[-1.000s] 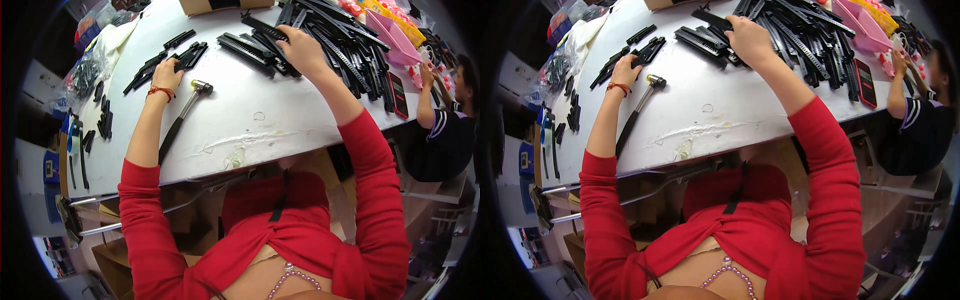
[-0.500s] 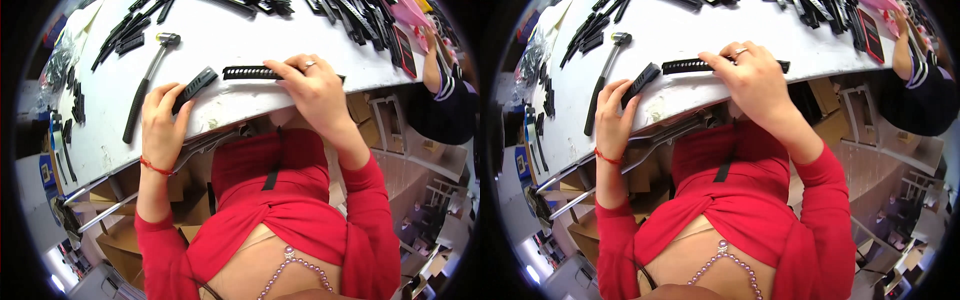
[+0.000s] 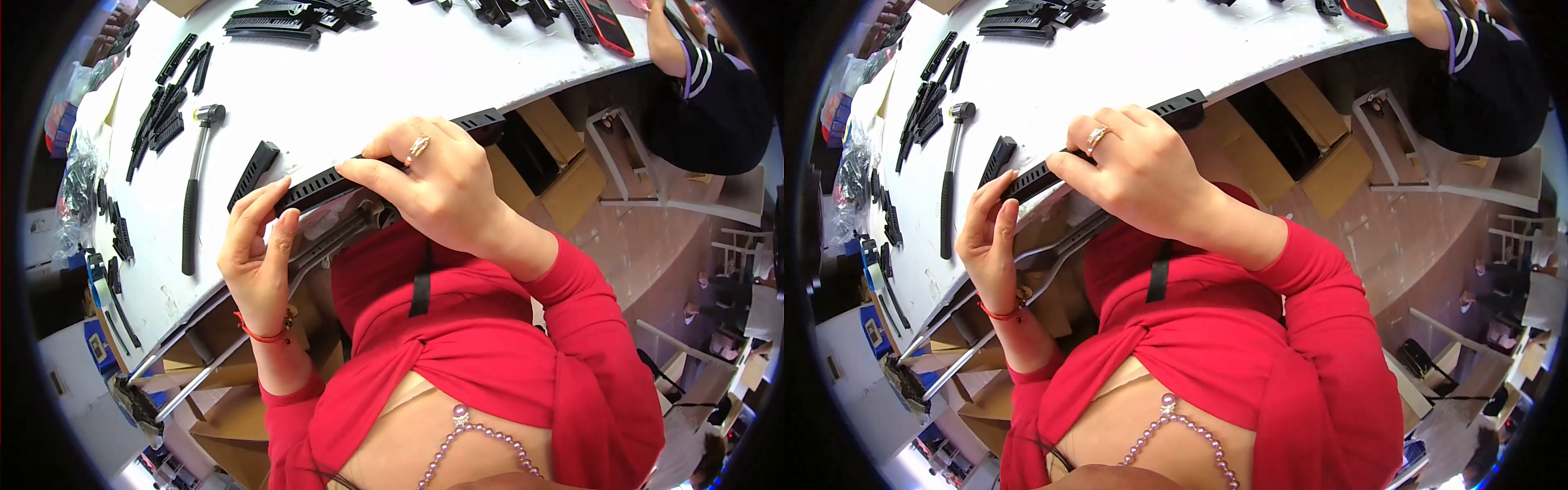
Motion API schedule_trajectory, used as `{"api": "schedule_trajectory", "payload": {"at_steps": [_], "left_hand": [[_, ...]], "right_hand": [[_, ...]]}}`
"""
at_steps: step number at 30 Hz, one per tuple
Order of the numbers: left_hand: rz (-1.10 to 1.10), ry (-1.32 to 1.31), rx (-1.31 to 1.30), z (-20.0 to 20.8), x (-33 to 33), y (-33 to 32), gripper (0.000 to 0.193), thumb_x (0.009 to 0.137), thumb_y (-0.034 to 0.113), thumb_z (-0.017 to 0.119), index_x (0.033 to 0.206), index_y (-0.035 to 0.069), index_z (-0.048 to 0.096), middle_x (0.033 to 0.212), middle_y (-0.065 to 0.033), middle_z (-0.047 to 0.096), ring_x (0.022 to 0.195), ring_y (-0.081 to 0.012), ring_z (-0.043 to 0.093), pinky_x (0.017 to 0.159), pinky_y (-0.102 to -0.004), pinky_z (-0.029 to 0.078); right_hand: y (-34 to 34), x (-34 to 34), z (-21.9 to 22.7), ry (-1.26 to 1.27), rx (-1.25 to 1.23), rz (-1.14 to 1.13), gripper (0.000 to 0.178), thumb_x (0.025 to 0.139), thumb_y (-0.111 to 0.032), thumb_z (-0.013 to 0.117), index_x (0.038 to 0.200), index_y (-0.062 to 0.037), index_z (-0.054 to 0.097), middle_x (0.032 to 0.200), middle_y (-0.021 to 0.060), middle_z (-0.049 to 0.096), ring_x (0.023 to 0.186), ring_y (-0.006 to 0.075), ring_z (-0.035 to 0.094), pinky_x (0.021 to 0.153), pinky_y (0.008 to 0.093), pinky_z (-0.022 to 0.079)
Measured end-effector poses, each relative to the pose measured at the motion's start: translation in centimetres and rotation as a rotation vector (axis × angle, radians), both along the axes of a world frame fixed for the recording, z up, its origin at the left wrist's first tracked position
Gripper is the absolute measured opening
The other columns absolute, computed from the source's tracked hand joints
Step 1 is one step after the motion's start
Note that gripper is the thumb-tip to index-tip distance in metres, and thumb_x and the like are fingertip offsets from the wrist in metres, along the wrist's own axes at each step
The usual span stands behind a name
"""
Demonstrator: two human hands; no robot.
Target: Assemble black plastic track-like components by snapping them together and using a rubber mallet at a workbench.
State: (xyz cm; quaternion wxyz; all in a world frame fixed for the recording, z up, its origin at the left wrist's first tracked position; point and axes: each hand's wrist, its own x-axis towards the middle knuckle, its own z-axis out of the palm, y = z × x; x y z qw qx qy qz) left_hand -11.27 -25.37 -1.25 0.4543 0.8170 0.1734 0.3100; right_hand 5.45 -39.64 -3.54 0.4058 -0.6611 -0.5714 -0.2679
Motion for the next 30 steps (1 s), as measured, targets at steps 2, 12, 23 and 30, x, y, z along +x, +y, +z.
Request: {"api": "schedule_trajectory", "payload": {"at_steps": [2, 12, 23, 30], "left_hand": [[-0.056, 0.055, -0.244, -0.1, -1.0, -0.1, 0.030, 0.086, -0.006, 0.067, 0.116, -0.004, 0.065, 0.106, -0.0086, 0.064, 0.093, -0.0107, 0.060, 0.079, -0.0213, 0.048], [0.045, 0.097, 0.141, 1.1, -2.1, 3.3, 0.019, 0.087, 0.004, 0.067, 0.106, 0.000, 0.069, 0.098, -0.0088, 0.069, 0.091, -0.0138, 0.064, 0.083, -0.0279, 0.050], [0.060, 0.389, 0.672, 0.7, 0.9, 7.7, 0.036, 0.077, 0.018, 0.079, 0.112, 0.010, 0.072, 0.081, -0.0067, 0.054, 0.074, -0.0186, 0.053, 0.069, -0.0308, 0.045], [0.013, 0.161, -0.227, 0.8, -0.3, 5.8, 0.036, 0.090, 0.002, 0.062, 0.127, 0.000, 0.057, 0.090, -0.0093, 0.066, 0.078, -0.0164, 0.064, 0.072, -0.0245, 0.051]], "right_hand": [[-0.6, -0.2, 0.0, 0.009, 0.016, 0.025, 0.025, 0.071, -0.010, 0.064, 0.095, -0.0147, 0.070, 0.083, -0.0018, 0.059, 0.074, 0.0166, 0.060, 0.064, 0.0303, 0.049], [-5.7, -3.5, -2.3, 0.129, -0.434, 0.157, 0.049, 0.081, -0.025, 0.068, 0.129, -0.0161, 0.061, 0.076, 0.0026, 0.047, 0.067, 0.0181, 0.051, 0.061, 0.0309, 0.045], [-7.0, -3.9, -3.3, 0.398, -0.433, 0.130, 0.045, 0.080, -0.026, 0.073, 0.123, -0.0170, 0.062, 0.080, 0.0060, 0.051, 0.061, 0.0219, 0.054, 0.055, 0.0335, 0.047], [-6.5, -3.2, -2.6, 0.388, -0.427, 0.120, 0.045, 0.079, -0.026, 0.074, 0.122, -0.0169, 0.063, 0.078, 0.0060, 0.050, 0.061, 0.0218, 0.054, 0.056, 0.0335, 0.047]]}}
